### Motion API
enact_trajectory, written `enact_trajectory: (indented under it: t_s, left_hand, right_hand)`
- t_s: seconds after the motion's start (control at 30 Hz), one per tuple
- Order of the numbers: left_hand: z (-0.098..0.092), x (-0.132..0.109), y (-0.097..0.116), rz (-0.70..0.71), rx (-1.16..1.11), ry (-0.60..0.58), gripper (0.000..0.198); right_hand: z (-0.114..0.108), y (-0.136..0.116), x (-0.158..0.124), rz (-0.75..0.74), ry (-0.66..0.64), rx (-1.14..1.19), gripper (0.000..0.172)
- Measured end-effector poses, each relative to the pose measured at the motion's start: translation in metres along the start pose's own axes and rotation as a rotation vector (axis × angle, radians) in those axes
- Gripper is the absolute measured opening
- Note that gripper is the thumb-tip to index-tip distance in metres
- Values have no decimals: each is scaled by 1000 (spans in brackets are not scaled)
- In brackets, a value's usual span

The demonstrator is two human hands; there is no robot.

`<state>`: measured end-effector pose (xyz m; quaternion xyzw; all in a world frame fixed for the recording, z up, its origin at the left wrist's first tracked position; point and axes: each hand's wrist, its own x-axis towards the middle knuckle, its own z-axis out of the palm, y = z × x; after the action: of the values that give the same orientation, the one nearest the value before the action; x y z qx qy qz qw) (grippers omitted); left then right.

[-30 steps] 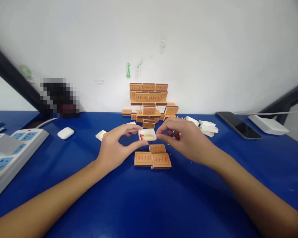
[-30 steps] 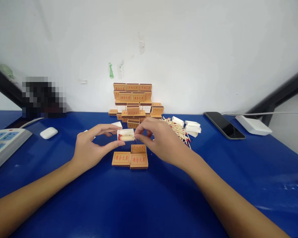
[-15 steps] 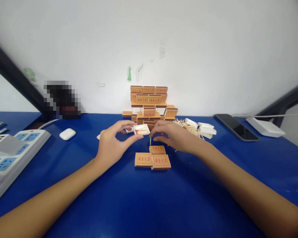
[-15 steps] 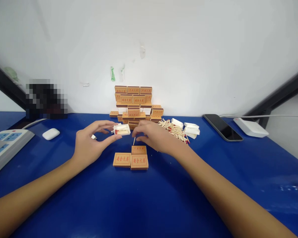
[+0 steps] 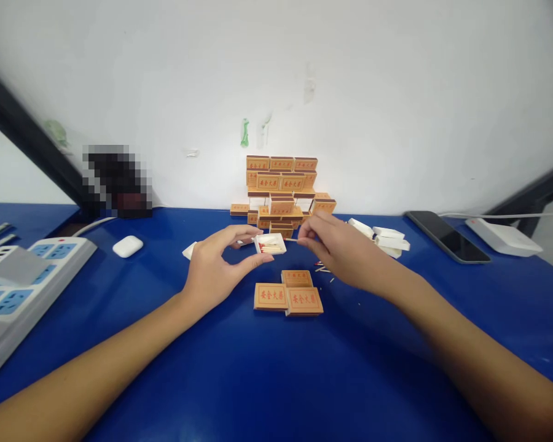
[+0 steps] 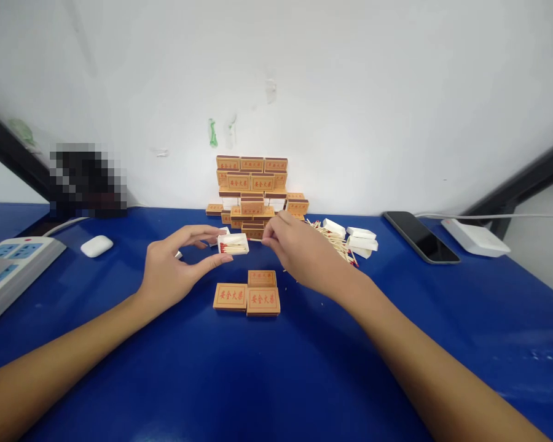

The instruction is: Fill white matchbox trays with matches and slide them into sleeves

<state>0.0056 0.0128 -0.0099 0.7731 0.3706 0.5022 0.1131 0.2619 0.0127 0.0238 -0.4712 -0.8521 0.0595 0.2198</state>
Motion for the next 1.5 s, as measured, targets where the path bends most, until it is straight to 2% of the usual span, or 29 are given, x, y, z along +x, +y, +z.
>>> enact_trajectory:
  t_s: [0.07,0.23,0.43,0.63,0.83,1.0,1.5]
  left_hand:
    - [0,0,2,17,3,-9,43]
    - [0,-2,7,100,11,-8,45]
    - [0,-4,7,116,-26,-15,46]
    - [1,-5,5,130,-10,-35,44]
    - [2,-5,6,113,-12,-66,43]
    - [2,-5,5,122,-19,-75,44]
    - [3,-6,4,137,16,-87,42]
  right_hand:
    - [-4,-12,-1,-29,80,49,8]
    - [-2,-33,-2,-120,37,77,11]
    - [2,-28,-2,-182,111,86,12]
    - [5,-26,-5,-258,119,-146,21]
    - [6,-24,-6,-347,91,-345,20]
    - [5,-25,-5,-363,112,-359,24]
    - [5,-29,-5,-379,107,-433,19]
